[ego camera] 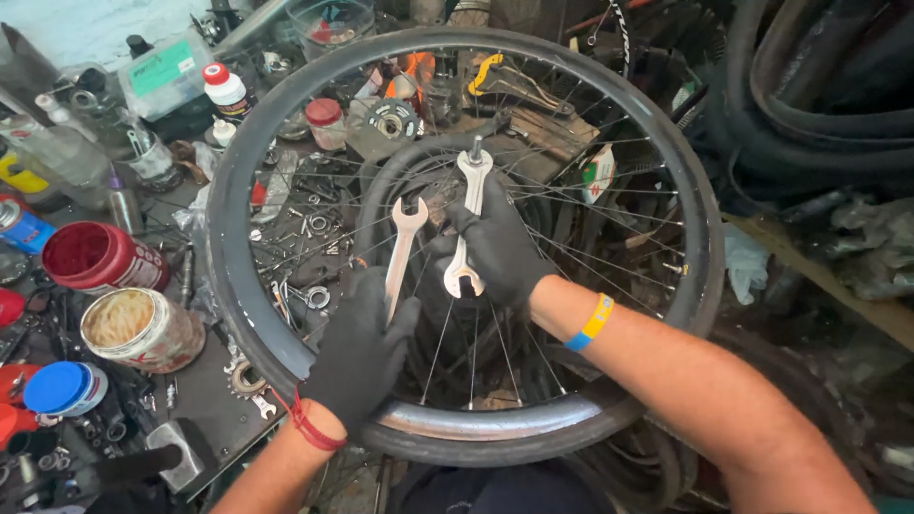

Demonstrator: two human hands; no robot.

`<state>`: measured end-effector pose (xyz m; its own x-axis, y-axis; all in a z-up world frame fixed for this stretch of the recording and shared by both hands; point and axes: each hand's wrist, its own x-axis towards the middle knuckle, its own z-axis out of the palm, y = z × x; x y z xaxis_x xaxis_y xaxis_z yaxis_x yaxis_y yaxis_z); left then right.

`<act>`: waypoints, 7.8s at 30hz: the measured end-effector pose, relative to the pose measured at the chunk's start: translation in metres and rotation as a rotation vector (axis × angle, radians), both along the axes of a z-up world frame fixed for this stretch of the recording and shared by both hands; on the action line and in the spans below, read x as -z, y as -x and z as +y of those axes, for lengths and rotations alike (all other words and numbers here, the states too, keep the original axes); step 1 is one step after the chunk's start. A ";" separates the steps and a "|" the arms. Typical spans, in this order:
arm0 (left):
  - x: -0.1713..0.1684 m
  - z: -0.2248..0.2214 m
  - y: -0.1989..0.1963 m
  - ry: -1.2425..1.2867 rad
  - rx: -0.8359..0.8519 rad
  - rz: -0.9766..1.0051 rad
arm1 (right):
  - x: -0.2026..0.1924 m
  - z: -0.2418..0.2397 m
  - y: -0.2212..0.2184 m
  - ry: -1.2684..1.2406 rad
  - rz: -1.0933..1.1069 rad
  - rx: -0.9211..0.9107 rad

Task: Adjusting the nuts on a bicycle wheel hub using two open-end wrenches at a repair station.

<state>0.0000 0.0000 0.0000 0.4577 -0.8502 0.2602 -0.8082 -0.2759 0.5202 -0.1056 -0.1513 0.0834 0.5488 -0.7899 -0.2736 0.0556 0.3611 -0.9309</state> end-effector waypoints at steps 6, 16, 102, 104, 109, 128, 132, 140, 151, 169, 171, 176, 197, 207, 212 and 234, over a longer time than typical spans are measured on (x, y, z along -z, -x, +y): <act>-0.006 0.000 -0.003 -0.056 -0.039 0.237 | -0.002 0.012 -0.013 -0.013 0.107 0.068; -0.032 0.008 0.001 -0.002 -0.055 0.507 | 0.008 0.029 -0.045 -0.101 0.042 0.259; 0.043 -0.014 -0.091 -0.140 0.327 -0.150 | 0.028 -0.281 0.028 1.710 0.917 -0.766; 0.045 -0.011 -0.090 -0.164 0.324 -0.134 | 0.028 -0.278 0.030 1.718 0.942 -0.748; 0.056 -0.014 -0.097 -0.143 0.333 -0.174 | 0.013 -0.261 0.035 1.629 0.945 -0.781; -0.038 -0.133 -0.110 -0.219 0.136 -0.705 | 0.047 -0.273 0.047 1.582 0.979 -0.632; -0.052 -0.133 -0.113 -0.254 0.230 -0.652 | 0.039 -0.264 0.046 1.564 0.994 -0.633; -0.050 -0.153 -0.125 -0.319 0.260 -0.582 | 0.040 -0.261 0.046 1.497 1.023 -0.610; -0.062 -0.143 -0.101 -0.361 0.308 -0.483 | 0.015 -0.233 0.052 1.419 1.032 -0.621; -0.020 -0.138 -0.038 -0.207 0.079 -0.475 | 0.007 -0.219 0.059 1.440 1.020 -0.631; 0.000 -0.139 -0.021 -0.201 0.029 -0.204 | -0.001 -0.209 0.059 1.479 1.059 -0.614; -0.025 -0.096 0.086 -0.221 0.281 -0.360 | 0.010 -0.214 0.060 1.425 1.052 -0.644; -0.060 -0.256 -0.075 -0.168 0.615 -0.933 | -0.005 -0.196 0.062 1.380 1.091 -0.553; -0.087 -0.241 -0.066 -0.328 0.457 -0.555 | 0.010 -0.205 0.062 1.426 1.014 -0.559; -0.048 -0.270 -0.076 -0.235 0.455 -0.368 | 0.015 -0.210 0.061 1.433 1.011 -0.547; -0.081 0.003 0.038 -0.493 0.308 -0.093 | 0.009 -0.209 0.065 1.431 0.965 -0.660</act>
